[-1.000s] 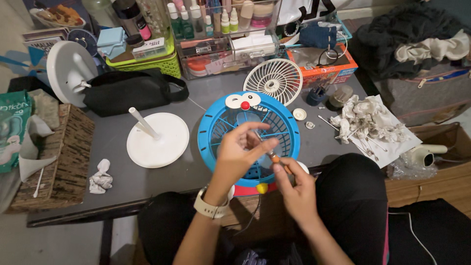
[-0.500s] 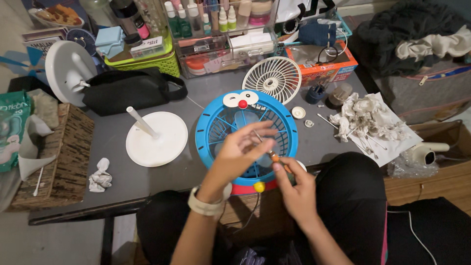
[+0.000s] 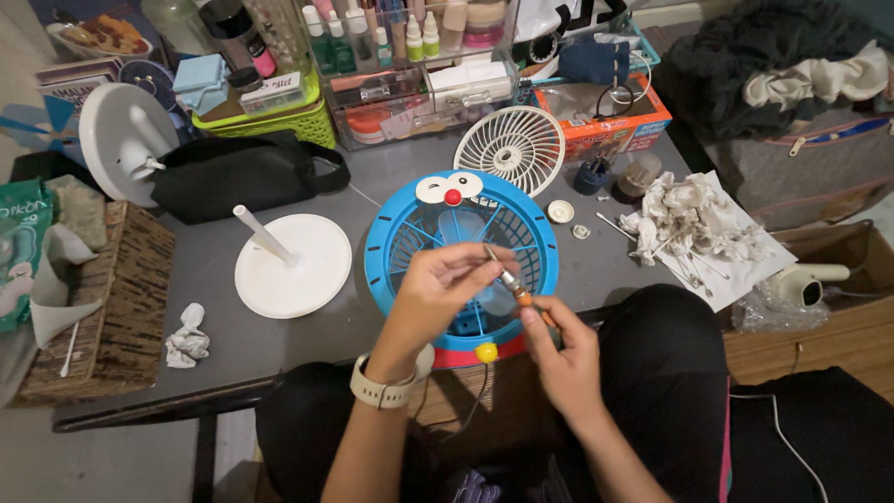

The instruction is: The person assembles a small cartoon-themed fan by attaching the front grille, inserting the central hub, and tightening the central screw with a screwdriver. The person handles the fan body, grille, and screwdriver throughout the process.

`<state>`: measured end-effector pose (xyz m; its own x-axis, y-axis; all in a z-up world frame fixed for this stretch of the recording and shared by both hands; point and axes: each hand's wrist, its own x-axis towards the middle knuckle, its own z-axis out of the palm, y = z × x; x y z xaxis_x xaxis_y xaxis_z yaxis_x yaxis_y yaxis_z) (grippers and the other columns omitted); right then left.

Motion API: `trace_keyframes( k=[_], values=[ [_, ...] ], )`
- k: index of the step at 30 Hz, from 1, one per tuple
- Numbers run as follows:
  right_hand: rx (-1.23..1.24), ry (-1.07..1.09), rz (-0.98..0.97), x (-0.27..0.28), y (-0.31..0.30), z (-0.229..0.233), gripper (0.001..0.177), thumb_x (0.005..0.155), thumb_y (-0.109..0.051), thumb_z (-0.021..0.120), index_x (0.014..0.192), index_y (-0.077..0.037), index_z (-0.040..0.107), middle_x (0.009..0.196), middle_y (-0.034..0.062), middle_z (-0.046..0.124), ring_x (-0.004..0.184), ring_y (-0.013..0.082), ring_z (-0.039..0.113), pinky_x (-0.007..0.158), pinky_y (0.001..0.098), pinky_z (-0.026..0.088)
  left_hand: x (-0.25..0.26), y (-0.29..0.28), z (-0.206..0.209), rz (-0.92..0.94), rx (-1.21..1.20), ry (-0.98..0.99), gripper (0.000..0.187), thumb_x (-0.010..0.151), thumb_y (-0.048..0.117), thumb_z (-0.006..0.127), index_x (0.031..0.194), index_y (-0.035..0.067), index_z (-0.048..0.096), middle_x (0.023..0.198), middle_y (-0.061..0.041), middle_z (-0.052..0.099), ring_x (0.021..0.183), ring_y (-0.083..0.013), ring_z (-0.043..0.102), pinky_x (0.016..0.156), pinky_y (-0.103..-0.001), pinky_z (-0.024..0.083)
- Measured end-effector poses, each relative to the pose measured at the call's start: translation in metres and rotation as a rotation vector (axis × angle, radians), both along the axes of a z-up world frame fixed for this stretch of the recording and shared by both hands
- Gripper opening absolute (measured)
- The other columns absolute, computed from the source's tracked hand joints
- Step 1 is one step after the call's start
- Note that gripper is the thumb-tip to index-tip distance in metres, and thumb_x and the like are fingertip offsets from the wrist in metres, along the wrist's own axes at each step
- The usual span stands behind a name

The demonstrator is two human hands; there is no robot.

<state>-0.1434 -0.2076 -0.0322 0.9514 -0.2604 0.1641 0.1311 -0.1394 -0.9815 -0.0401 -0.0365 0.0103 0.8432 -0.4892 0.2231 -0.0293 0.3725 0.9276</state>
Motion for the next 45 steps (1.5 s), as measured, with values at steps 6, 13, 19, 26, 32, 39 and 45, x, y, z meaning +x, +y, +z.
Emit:
trace_keyframes(
  k=[6, 13, 19, 26, 32, 39, 45],
  values=[
    [0.126, -0.025, 0.116, -0.001, -0.003, -0.001, 0.021, 0.104, -0.016, 0.058, 0.113, 0.001, 0.068, 0.067, -0.0061, 0.049, 0.056, 0.0026, 0.04, 0.05, 0.0202, 0.033, 0.0, -0.005, 0.004, 0.08, -0.03, -0.008, 0.015, 0.099, 0.003, 0.067, 0.109, -0.008, 0.069, 0.104, -0.015, 0.077, 0.099, -0.0177, 0.073, 0.093, -0.032, 0.057],
    [0.234, -0.057, 0.331, -0.002, -0.014, 0.003, 0.024, 0.108, -0.019, 0.048, 0.12, -0.001, 0.058, 0.072, 0.0023, 0.058, 0.061, 0.0088, 0.055, 0.059, 0.0246, 0.045, 0.0, -0.004, 0.03, 0.146, -0.006, -0.078, 0.016, 0.101, 0.008, 0.066, 0.109, -0.006, 0.069, 0.102, -0.016, 0.078, 0.094, -0.016, 0.073, 0.086, -0.028, 0.056],
    [0.643, -0.037, 0.362, -0.002, -0.029, 0.002, 0.012, 0.104, -0.013, 0.058, 0.104, -0.006, 0.049, 0.081, 0.0035, 0.053, 0.066, 0.0119, 0.053, 0.057, 0.0258, 0.043, 0.001, -0.004, 0.045, 0.206, -0.029, -0.096, 0.019, 0.101, 0.007, 0.066, 0.115, -0.005, 0.066, 0.108, -0.02, 0.079, 0.098, -0.0158, 0.073, 0.089, -0.029, 0.056],
    [0.211, -0.086, 0.111, 0.021, -0.035, 0.041, 0.031, 0.086, -0.003, 0.074, 0.085, -0.009, 0.043, 0.107, 0.0014, 0.068, 0.087, 0.0096, 0.063, 0.071, 0.0253, 0.053, -0.013, -0.023, 0.044, 0.234, 0.326, -0.357, 0.018, 0.088, 0.013, 0.078, 0.101, 0.002, 0.075, 0.127, -0.015, 0.075, 0.124, -0.0253, 0.07, 0.106, -0.036, 0.052],
    [-0.143, -0.061, 0.073, 0.043, -0.049, 0.041, 0.025, 0.085, -0.006, 0.084, 0.084, -0.004, 0.059, 0.083, 0.0032, 0.058, 0.08, 0.0063, 0.055, 0.075, 0.0235, 0.05, 0.002, -0.031, 0.046, 0.2, 0.446, -0.512, 0.018, 0.083, 0.016, 0.082, 0.098, 0.006, 0.079, 0.132, -0.014, 0.073, 0.132, -0.0299, 0.064, 0.112, -0.041, 0.046],
    [-0.414, 0.049, -0.063, 0.096, -0.123, 0.034, 0.027, 0.08, -0.012, 0.087, 0.08, -0.008, 0.06, 0.083, 0.0048, 0.074, 0.073, 0.0087, 0.058, 0.066, 0.0266, 0.048, 0.018, -0.024, 0.043, 0.408, 0.559, -0.468, 0.044, 0.079, 0.012, 0.082, 0.122, 0.006, 0.07, 0.13, -0.012, 0.072, 0.126, -0.0253, 0.066, 0.107, -0.036, 0.047],
    [-0.675, -0.144, -0.203, 0.193, -0.223, 0.022, 0.041, 0.088, -0.013, 0.082, 0.079, -0.003, 0.043, 0.079, 0.0023, 0.069, 0.074, 0.0081, 0.062, 0.065, 0.0271, 0.049, 0.056, 0.062, -0.041, 0.526, 0.738, -0.632, 0.039, 0.08, 0.005, 0.074, 0.118, 0.002, 0.07, 0.124, -0.016, 0.073, 0.126, -0.0292, 0.067, 0.112, -0.042, 0.046]
  ],
)
